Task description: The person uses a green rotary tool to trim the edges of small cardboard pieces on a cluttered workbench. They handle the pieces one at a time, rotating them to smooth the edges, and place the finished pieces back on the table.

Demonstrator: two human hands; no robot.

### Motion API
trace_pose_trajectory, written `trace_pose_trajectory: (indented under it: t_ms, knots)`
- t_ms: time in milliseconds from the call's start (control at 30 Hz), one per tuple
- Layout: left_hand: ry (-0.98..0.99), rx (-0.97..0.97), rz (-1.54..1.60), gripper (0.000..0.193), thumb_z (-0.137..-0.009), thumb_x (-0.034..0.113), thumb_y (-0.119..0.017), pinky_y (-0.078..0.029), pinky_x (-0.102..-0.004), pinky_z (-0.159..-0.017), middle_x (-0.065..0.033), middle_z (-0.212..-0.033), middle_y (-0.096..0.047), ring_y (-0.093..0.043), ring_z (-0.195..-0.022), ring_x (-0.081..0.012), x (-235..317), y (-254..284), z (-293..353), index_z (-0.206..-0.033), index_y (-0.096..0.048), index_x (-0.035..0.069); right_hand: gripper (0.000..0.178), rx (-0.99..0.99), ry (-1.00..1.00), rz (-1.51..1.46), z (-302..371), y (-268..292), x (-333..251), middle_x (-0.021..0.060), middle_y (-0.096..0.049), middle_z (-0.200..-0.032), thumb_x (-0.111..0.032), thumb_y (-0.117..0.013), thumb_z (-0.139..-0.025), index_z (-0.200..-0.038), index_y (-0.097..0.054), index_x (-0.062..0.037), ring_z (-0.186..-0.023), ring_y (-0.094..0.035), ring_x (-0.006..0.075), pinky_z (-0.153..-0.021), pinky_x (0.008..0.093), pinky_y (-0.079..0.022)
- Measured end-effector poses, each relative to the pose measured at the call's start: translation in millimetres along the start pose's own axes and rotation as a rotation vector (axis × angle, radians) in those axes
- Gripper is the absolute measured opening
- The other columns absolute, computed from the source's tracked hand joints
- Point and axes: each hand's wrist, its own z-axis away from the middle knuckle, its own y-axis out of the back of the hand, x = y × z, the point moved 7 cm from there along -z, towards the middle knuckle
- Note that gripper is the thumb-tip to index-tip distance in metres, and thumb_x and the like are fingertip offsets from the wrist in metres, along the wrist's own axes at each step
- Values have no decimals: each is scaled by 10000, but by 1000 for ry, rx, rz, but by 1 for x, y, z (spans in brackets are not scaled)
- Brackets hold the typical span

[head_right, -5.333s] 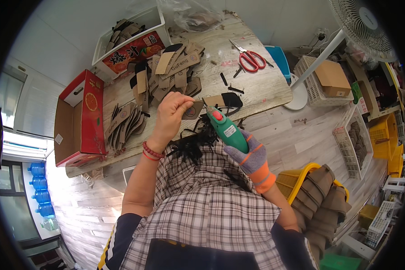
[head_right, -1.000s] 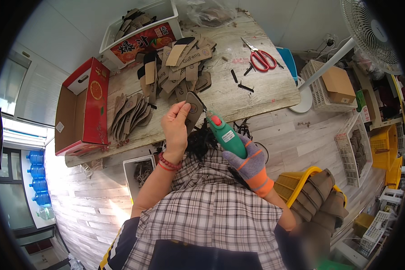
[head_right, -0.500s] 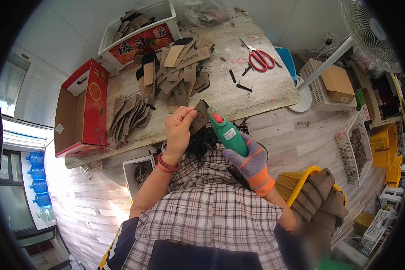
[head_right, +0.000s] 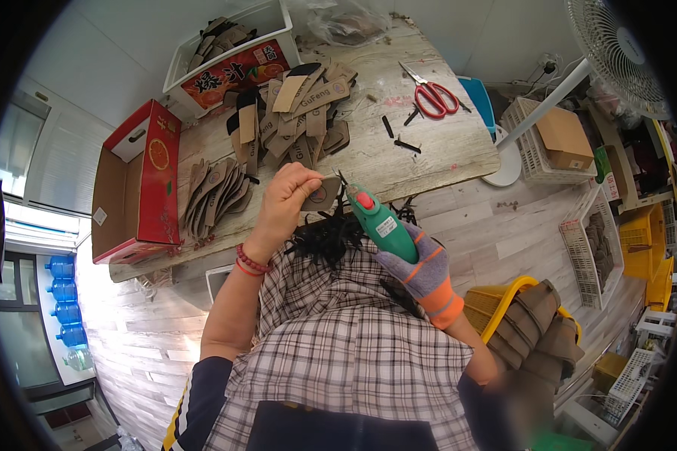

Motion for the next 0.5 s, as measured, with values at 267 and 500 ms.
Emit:
trace_pose_trajectory:
  t_ms: [267, 500]
  knots:
    - [-136, -97, -304, 140, -867, 145, -564, -343, -315, -740, -47, -716, -491, -469, -762, -227, 30, 9, -14, -787, -614, 41, 524, -28, -26, -26, 0, 0, 4, 86, -652, -1003, -138, -740, -775, -1224, -519, 16, -871, -613, 125, -782, 266, -503]
    - [-225, -164, -402, 127, -856, 159, -582, -371, -327, -712, -49, -719, -512, -486, -754, -234, 33, 13, -12, -806, -601, 44, 530, -50, -43, 0, -1, -5, 1, 80, -651, -987, -179, -755, -764, -1203, -536, 22, -853, -599, 107, -756, 254, -499]
